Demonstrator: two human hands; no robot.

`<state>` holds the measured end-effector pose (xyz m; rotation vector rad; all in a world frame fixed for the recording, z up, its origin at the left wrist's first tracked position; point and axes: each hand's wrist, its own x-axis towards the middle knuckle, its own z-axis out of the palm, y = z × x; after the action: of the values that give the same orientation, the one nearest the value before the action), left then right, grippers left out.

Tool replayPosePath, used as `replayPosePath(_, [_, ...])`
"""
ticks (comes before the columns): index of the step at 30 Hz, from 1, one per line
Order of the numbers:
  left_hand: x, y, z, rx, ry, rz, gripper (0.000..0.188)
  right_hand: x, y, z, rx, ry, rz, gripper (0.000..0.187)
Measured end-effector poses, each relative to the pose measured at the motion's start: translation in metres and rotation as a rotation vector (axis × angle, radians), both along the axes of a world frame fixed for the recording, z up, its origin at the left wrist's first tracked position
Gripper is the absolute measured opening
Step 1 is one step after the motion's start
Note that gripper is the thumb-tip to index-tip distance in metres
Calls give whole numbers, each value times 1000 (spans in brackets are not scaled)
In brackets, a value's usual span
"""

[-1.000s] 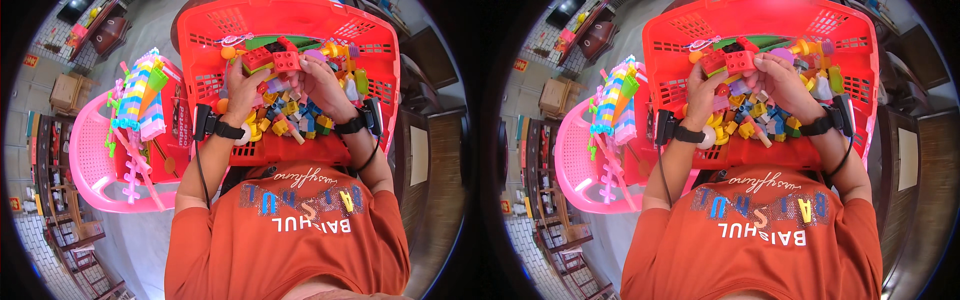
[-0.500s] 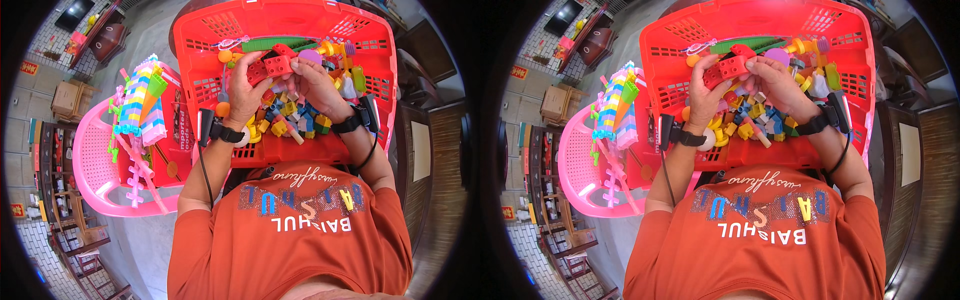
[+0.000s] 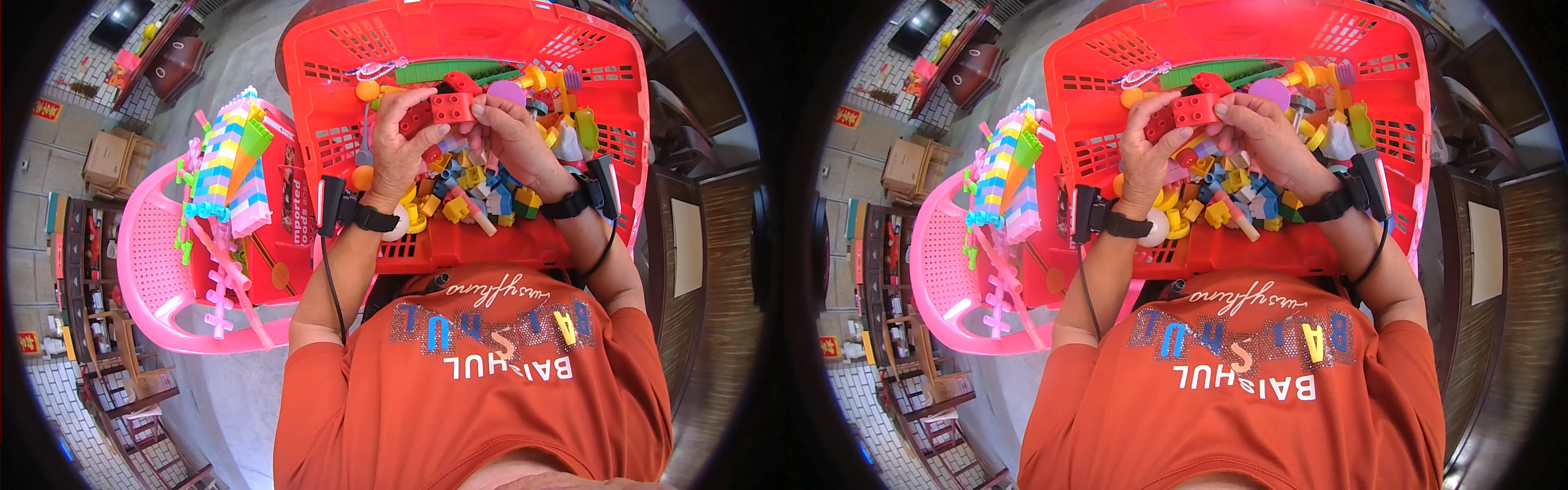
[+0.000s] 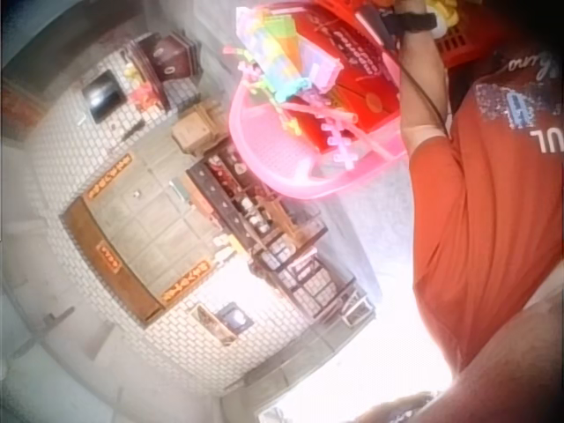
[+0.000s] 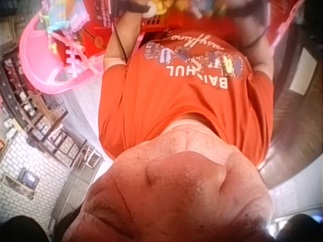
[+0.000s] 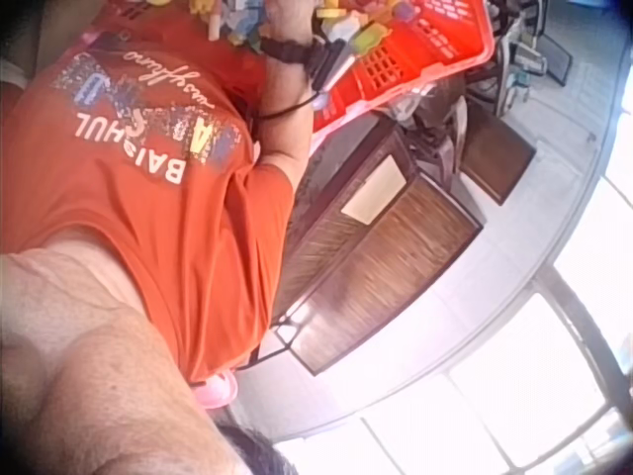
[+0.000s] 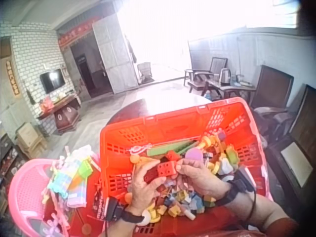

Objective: Sorting and assembling colorful building blocks inside a red plastic basket.

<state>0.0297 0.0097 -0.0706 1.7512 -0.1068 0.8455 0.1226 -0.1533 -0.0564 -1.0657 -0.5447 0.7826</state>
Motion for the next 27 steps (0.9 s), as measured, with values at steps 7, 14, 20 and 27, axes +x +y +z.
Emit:
replayPosePath(7, [1, 5, -8, -118, 63, -73, 41, 27, -17, 20, -345, -995, -379, 36])
replayPosePath(14, [0, -3, 0, -219, 16, -210, 42, 30, -5, -5, -121, -728, -28, 87])
replayPosePath(20, [3, -2, -2, -272, 18, -183, 39, 22, -1, -6, -298, -541, 41, 72])
replayPosePath(27, [0, 19, -4, -621, -270, -11, 34, 15, 6, -17, -164, -459, -46, 57])
